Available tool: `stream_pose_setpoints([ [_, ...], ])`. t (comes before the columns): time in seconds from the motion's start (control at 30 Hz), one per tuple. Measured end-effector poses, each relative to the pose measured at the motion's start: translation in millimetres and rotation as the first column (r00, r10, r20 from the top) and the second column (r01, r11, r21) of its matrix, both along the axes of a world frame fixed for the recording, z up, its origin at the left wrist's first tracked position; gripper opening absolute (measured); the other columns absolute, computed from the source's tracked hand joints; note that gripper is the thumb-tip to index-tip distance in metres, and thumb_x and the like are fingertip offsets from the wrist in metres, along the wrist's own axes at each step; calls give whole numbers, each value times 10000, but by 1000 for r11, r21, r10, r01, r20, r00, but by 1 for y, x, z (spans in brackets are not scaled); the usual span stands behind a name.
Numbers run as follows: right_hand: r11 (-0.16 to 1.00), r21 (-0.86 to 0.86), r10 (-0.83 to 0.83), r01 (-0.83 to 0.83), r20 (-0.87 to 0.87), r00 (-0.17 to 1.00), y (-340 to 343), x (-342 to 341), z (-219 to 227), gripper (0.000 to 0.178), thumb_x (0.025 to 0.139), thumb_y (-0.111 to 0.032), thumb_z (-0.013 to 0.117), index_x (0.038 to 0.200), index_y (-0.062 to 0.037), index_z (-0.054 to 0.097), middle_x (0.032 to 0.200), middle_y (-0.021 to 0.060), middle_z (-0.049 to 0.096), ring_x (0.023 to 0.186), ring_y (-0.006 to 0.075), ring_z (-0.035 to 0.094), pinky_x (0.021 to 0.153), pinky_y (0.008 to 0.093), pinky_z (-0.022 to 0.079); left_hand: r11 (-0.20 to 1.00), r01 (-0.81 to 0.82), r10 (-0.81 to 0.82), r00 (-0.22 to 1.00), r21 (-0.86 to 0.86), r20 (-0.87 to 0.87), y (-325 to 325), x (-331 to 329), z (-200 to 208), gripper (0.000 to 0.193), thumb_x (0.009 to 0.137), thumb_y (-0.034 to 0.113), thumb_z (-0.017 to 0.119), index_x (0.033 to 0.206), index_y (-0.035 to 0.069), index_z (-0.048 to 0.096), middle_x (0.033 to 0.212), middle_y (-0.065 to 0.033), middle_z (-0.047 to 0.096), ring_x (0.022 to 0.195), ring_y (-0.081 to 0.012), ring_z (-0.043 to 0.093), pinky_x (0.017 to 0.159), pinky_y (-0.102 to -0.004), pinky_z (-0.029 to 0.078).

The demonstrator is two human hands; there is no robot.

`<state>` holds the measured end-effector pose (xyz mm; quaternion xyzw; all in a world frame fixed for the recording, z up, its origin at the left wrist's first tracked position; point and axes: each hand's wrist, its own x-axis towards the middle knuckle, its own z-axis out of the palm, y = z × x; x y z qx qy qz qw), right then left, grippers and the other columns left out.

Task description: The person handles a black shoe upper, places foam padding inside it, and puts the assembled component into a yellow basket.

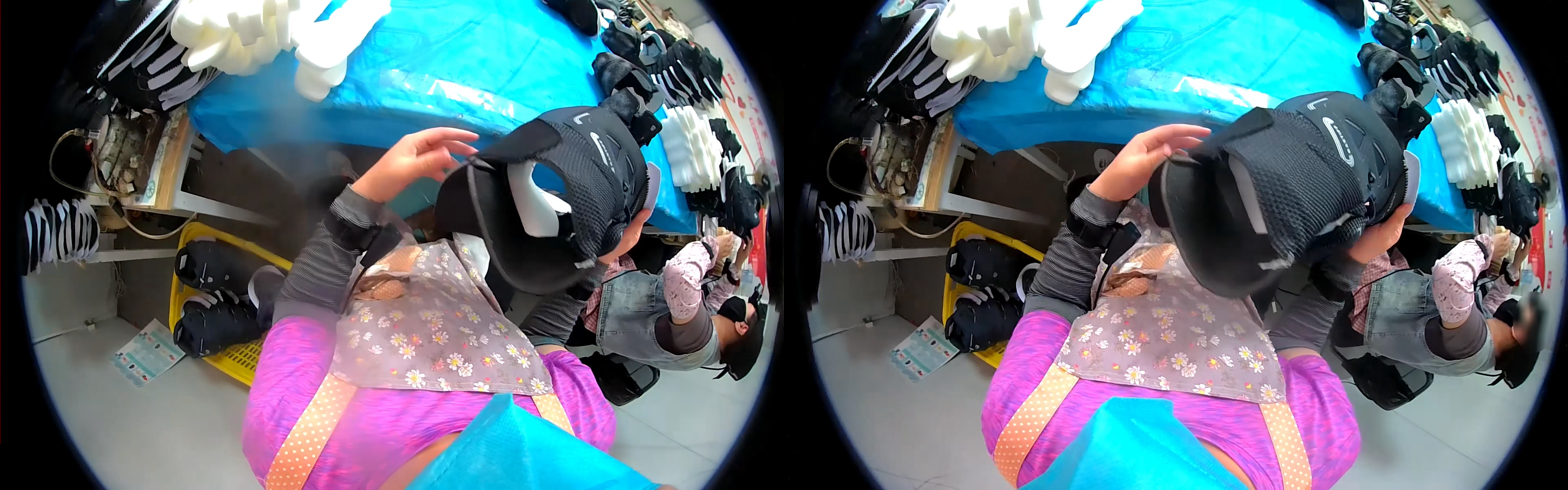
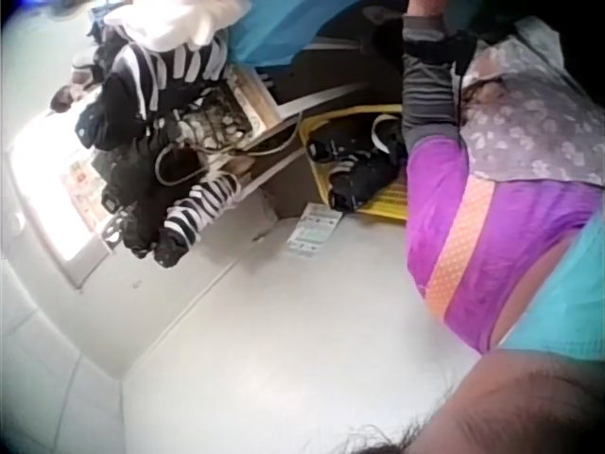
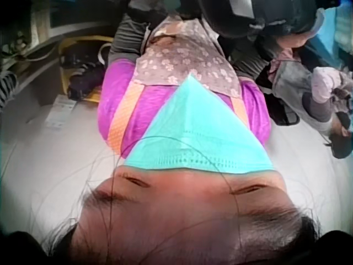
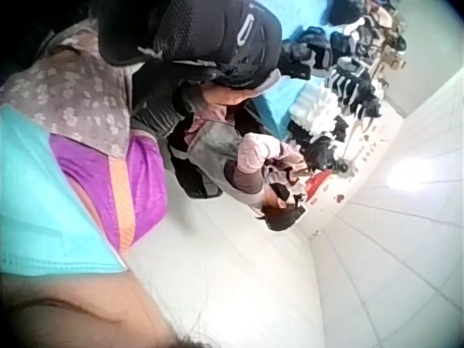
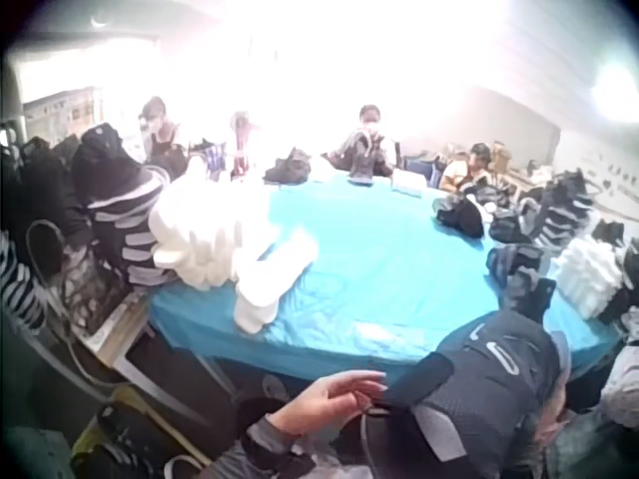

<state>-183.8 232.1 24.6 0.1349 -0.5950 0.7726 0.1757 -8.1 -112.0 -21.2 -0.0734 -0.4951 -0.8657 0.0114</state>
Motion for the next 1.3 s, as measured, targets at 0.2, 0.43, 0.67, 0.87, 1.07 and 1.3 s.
stream_pose_setpoints([
  [0.2, 1000, -20, -2, 3, 46, 999, -13, 4, -5, 637, 1058, -446, 358, 1354, 104, 484, 1320, 196, 585, 1184, 302, 594, 1024, 429, 474, 628, -494, 265, 862, -601, -431, 25, 8, 27, 289, 905, 129, 670, 1145, -32, 654, 904, -99, 706, 859, -83, 634, 749, -281, 527],
  [0.43, 999, 11, -40, 40, 6, 999, 21, -10, -6, 516, 1030, -377, 505, 1225, 95, 578, 1191, 181, 654, 1002, 266, 671, 875, 378, 560, 789, -293, 422, 897, -540, 129, 0, 14, 37, 323, 980, 265, 601, 766, 26, 639, 618, 9, 599, 531, -41, 523, 496, -210, 387],
  [0.67, 997, -74, -33, 32, -14, 999, 6, -6, -10, 604, 1019, -443, 487, 1334, 72, 506, 1286, 188, 604, 1113, 304, 629, 973, 438, 514, 983, -153, 174, 948, -100, 266, 18, 17, 21, 377, 988, 412, 576, 930, 42, 624, 835, -32, 677, 698, -102, 658, 595, -213, 474],
  [0.87, 993, -114, -4, -5, -80, 997, 0, 1, 0, 690, 1020, -511, 422, 1404, 61, 445, 1378, 167, 549, 1229, 319, 564, 1049, 485, 456, 945, -78, 125, 983, -318, 131, 54, 16, -21, 351, 992, 323, 550, 880, 2, 638, 756, -19, 640, 623, -91, 621, 551, -227, 462],
  [1.07, 991, -50, -123, 123, 9, 992, 26, -19, -19, 573, 1035, -424, 465, 1298, 81, 537, 1223, 182, 640, 1052, 282, 660, 932, 409, 547, 963, 9, 80, 946, -270, 314, 48, 25, 32, 276, 1017, 208, 539, 945, -20, 675, 751, -4, 673, 552, -67, 596, 521, -186, 450],
  [1.3, 962, -267, -28, 55, 104, 994, 7, -13, -28, 536, 1037, -392, 471, 1297, 72, 533, 1255, 189, 624, 1105, 305, 639, 968, 427, 523, 659, -620, 24, 582, -425, -813, 42, 29, 44, 766, 720, 725, 708, 1000, 16, 634, 1044, -154, 645, 901, -328, 623, 805, -421, 504],
])
